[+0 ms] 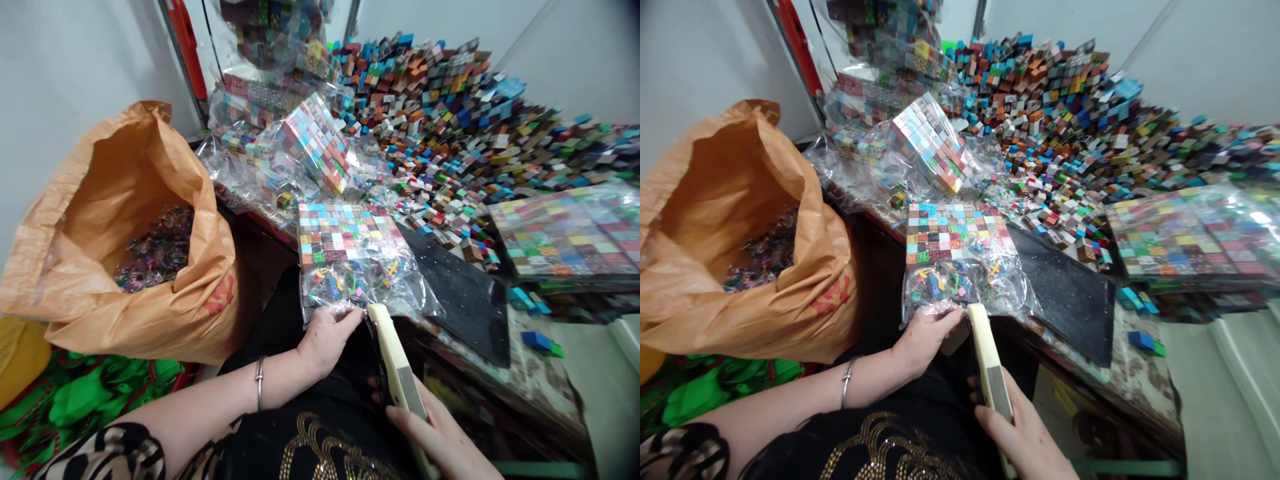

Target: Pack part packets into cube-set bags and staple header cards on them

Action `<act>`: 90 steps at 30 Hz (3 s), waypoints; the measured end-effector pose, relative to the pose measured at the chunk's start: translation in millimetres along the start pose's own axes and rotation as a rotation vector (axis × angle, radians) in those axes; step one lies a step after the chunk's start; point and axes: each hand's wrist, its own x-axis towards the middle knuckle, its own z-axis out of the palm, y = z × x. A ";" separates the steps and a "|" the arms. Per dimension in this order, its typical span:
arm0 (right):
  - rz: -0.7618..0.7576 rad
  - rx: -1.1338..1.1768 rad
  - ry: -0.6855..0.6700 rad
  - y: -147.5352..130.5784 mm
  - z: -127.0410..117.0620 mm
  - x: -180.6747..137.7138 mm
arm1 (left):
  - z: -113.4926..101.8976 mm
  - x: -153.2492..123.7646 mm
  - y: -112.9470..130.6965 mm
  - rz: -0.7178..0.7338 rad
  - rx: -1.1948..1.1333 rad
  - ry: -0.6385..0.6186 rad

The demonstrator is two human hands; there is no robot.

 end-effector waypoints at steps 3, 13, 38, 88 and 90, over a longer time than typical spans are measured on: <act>-0.008 -0.024 0.005 -1.3 1.0 -2.2 | 0.4 0.3 -1.3 0.002 -0.008 -0.002; 0.003 -0.045 0.000 -2.1 -0.3 7.8 | -4.2 3.7 0.4 0.093 0.145 -0.038; 0.035 -0.052 0.008 -5.7 -2.8 -5.2 | 1.0 -0.4 3.4 -0.005 -0.135 -0.085; 0.017 -0.282 -0.115 -2.7 0.7 29.6 | 10.4 -2.9 -7.4 -0.208 -0.326 -0.205; 0.025 -0.299 -0.113 -3.1 0.8 30.9 | 13.1 -2.9 -6.3 -0.226 -0.356 -0.231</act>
